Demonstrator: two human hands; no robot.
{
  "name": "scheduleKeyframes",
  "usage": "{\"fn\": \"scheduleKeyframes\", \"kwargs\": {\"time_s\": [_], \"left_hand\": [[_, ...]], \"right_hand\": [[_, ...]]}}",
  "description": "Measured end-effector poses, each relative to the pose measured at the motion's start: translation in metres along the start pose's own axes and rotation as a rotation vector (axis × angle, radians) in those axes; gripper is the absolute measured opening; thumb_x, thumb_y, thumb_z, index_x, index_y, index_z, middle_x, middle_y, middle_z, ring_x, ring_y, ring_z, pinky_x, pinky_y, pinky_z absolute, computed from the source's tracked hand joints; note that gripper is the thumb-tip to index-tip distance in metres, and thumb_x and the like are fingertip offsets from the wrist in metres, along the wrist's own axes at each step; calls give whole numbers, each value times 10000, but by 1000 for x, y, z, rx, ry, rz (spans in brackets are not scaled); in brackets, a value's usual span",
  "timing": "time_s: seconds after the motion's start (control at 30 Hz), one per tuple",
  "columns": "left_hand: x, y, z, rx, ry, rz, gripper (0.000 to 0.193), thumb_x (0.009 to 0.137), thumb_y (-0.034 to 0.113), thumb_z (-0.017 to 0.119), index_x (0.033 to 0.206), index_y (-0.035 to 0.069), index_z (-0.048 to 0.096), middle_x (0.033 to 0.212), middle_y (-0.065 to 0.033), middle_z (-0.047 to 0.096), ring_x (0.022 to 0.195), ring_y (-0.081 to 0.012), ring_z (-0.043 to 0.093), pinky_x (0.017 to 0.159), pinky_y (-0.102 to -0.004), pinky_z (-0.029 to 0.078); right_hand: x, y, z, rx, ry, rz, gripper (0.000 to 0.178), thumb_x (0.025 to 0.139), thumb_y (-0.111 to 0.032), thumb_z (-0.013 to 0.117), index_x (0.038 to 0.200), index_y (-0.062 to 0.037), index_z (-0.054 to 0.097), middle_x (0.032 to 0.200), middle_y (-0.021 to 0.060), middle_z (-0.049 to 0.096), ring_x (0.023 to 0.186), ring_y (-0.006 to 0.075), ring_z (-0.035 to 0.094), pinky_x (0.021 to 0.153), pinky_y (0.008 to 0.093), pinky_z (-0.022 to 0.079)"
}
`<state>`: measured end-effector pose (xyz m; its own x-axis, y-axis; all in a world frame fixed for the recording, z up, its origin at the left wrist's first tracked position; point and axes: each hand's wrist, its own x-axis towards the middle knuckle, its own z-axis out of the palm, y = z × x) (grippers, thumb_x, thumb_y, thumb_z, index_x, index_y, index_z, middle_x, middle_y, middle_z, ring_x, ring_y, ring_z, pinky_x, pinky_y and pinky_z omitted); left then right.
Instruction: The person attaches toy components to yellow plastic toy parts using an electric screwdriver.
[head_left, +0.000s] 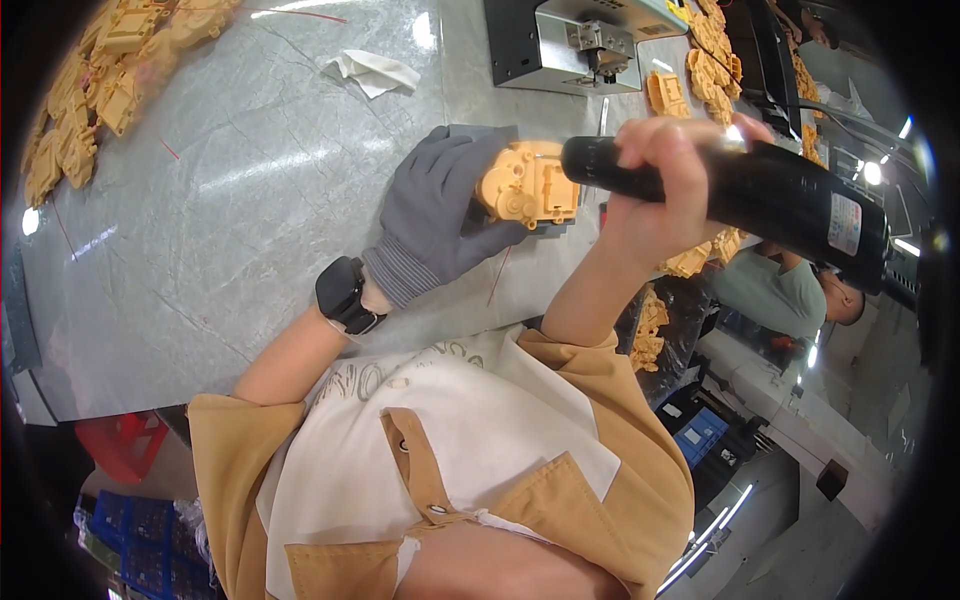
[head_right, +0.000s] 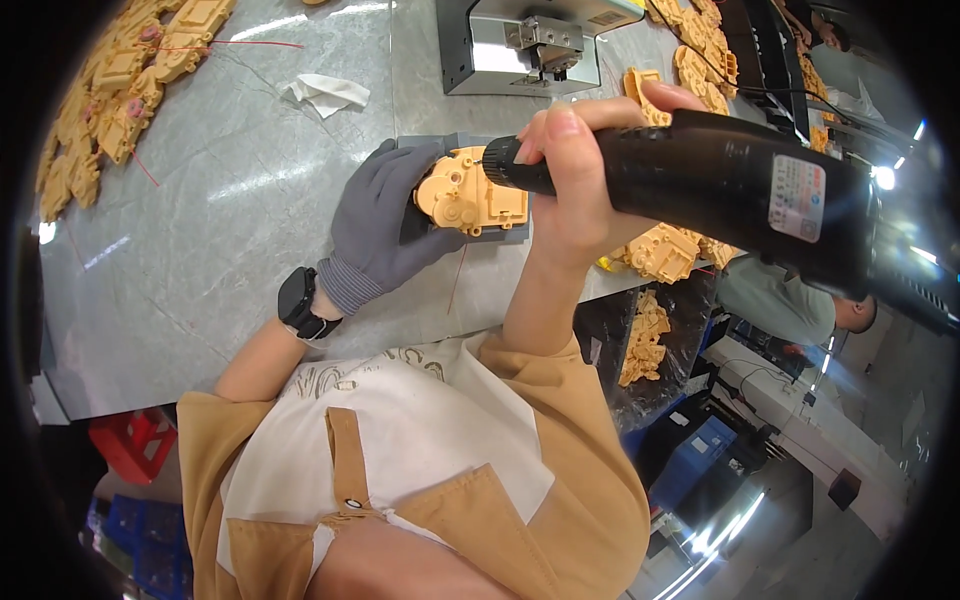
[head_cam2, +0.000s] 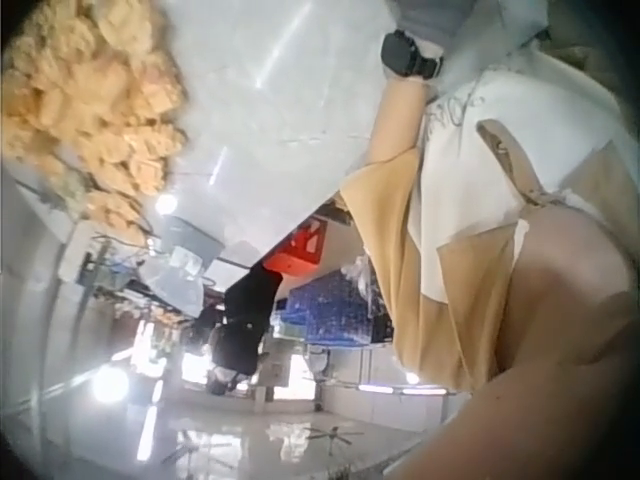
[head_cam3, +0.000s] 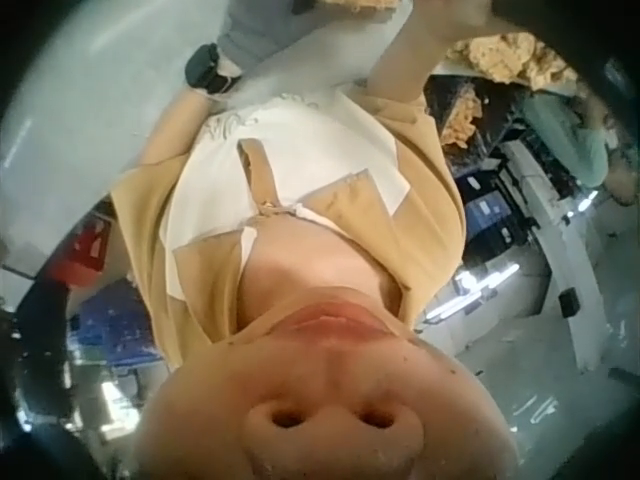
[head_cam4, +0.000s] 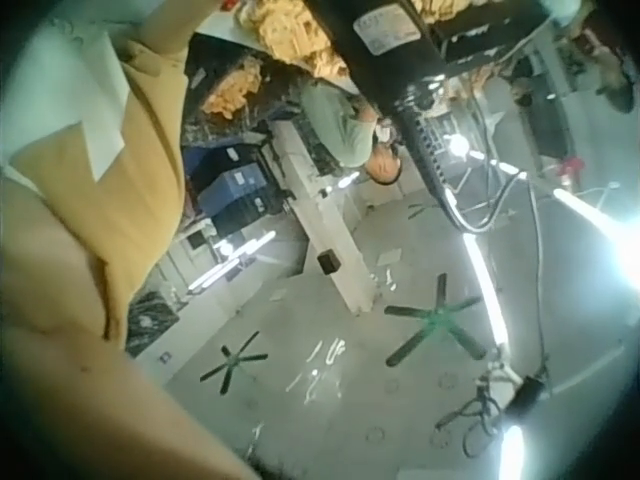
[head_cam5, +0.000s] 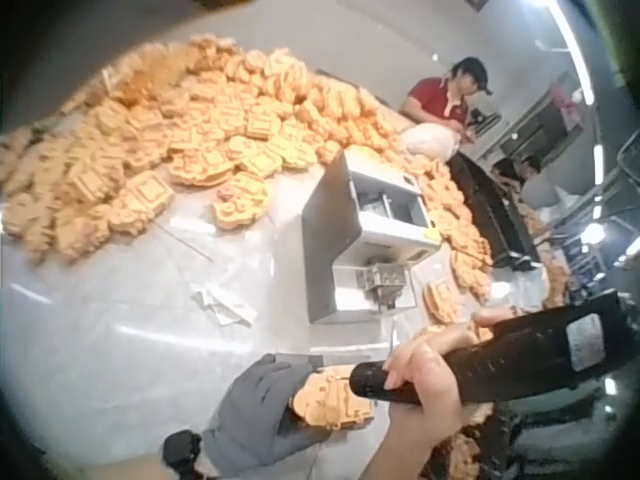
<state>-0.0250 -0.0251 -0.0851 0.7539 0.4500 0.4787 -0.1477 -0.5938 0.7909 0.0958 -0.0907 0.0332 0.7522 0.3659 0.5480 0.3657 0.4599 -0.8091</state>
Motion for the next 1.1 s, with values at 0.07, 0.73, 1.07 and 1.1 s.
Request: {"fn": "scheduleKeyframes", "kwargs": {"time_s": [0.07,0.73,1.07,1.1], "left_hand": [[1,1,-1,-6,2,-5,696,696,374,761,1243,34,496,1093,-159,583,1006,-334,556,900,-436,448],[16,8,-12,-73,-61,-26,743,566,201,822,1202,10,488,1090,-166,561,967,-360,550,846,-444,465],[15,4,-9,-74,-139,-58,740,650,255,804,1248,-11,458,1170,-181,567,1045,-371,545,982,-495,400],[15,4,-8,-77,-144,-64,740,650,255,804,1248,-11,458,1170,-181,567,1045,-371,545,982,-495,400]], "right_hand": [[-1,1,-2,-69,-43,15,520,731,63,532,1210,-25,352,608,90,531,472,194,497,534,372,465],[-9,12,-5,-279,-131,14,489,738,73,619,1144,-33,367,646,51,554,540,120,509,565,262,444],[-2,18,-2,-154,-128,59,443,717,111,644,1046,-38,389,655,45,573,566,88,514,563,234,439],[-2,18,-2,-167,-126,79,442,712,116,641,1036,-43,386,654,44,570,564,89,512,565,235,440]]}}
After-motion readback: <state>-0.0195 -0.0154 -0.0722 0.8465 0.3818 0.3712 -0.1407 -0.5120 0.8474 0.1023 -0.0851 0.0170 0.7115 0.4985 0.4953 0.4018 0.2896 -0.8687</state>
